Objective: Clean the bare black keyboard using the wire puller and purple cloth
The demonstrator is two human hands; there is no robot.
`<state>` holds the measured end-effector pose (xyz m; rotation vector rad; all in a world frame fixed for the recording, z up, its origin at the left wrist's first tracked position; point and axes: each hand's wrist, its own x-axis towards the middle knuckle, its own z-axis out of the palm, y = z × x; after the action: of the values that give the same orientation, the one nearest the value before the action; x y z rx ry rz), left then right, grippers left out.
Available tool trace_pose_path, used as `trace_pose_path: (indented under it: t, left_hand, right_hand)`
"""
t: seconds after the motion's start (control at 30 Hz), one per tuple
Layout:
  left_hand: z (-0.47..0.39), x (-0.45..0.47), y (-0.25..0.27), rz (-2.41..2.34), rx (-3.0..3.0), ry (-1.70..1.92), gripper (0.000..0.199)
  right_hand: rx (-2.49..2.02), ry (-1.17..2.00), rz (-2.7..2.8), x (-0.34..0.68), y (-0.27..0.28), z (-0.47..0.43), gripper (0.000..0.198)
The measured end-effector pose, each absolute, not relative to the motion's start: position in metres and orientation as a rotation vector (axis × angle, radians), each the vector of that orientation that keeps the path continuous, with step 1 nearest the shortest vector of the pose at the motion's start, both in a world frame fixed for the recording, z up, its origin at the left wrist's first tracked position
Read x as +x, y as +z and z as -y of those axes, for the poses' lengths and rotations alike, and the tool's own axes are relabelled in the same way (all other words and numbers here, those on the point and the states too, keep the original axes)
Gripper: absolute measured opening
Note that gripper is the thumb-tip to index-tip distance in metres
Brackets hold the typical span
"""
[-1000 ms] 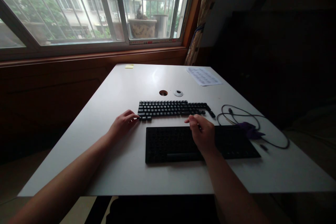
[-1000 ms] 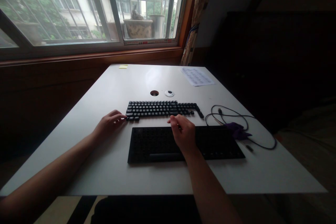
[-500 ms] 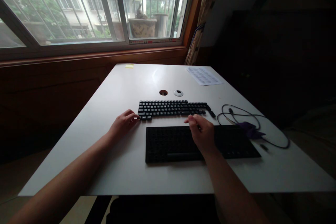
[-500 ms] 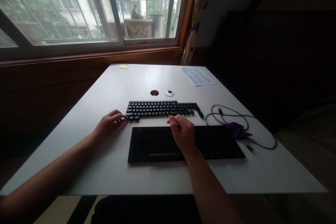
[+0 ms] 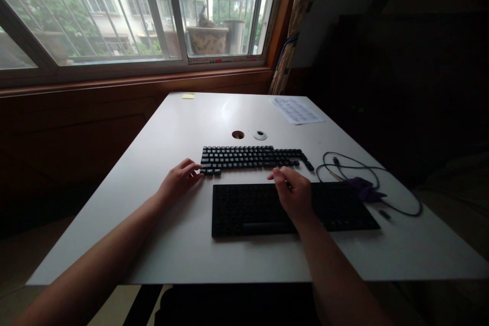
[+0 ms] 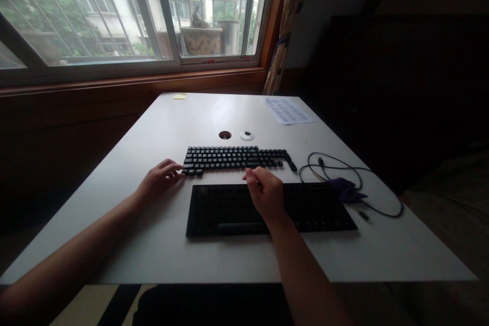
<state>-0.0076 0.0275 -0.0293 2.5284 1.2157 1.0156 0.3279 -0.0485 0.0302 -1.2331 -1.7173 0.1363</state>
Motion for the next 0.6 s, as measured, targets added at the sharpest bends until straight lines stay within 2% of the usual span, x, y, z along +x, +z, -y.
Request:
trace_pose_path:
  t: [0.6]
  left_hand:
    - [-0.0242, -0.0021, -0.0274, -1.261, 2.857, 0.884, 0.027]
  right_hand:
    - [-1.218, 0.132, 1.726, 0.3260, 0.0309, 0.0485, 0.034]
